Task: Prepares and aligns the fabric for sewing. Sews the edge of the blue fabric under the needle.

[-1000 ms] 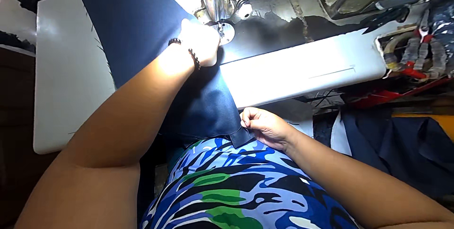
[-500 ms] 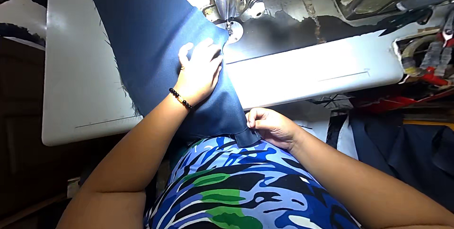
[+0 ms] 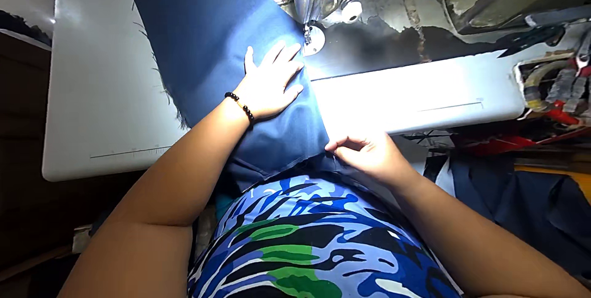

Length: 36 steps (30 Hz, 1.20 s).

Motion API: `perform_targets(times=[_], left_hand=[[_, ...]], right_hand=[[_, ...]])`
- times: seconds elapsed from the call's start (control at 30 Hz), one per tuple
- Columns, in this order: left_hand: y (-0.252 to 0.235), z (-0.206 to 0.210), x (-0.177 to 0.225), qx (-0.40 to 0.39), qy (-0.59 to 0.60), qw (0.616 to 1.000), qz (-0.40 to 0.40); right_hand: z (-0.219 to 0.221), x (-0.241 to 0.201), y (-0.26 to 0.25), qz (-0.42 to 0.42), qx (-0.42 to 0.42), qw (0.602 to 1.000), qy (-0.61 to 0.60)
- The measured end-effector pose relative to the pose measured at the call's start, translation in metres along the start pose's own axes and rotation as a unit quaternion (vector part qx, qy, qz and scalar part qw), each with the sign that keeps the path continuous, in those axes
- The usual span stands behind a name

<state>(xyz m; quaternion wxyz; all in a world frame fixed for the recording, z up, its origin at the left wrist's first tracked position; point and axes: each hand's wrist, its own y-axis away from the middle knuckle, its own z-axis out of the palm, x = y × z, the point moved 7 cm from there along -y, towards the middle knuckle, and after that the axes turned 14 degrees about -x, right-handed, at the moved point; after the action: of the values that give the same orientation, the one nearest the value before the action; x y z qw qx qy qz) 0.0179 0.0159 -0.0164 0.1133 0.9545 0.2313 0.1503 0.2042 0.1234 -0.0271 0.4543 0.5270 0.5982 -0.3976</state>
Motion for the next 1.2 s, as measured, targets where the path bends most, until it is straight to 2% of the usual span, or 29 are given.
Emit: perform_targets(times=[0.23,0.83,1.2], left_hand=[[-0.026,-0.013,-0.009,0.005,-0.011,1.000,0.029],[-0.029,-0.014,-0.012,0.003,-0.007,0.999,0.041],[-0.033,-0.016,-0.015,0.004,-0.021,0.999,0.044]], right_hand=[[-0.009,0.005,-0.013,0.026,0.015,0.999,0.022],[-0.010,0.003,-0.019,0.078,0.017,0.997,-0.003],[-0.011,0.008,-0.026,0.073,0.009,0.997,-0.034]])
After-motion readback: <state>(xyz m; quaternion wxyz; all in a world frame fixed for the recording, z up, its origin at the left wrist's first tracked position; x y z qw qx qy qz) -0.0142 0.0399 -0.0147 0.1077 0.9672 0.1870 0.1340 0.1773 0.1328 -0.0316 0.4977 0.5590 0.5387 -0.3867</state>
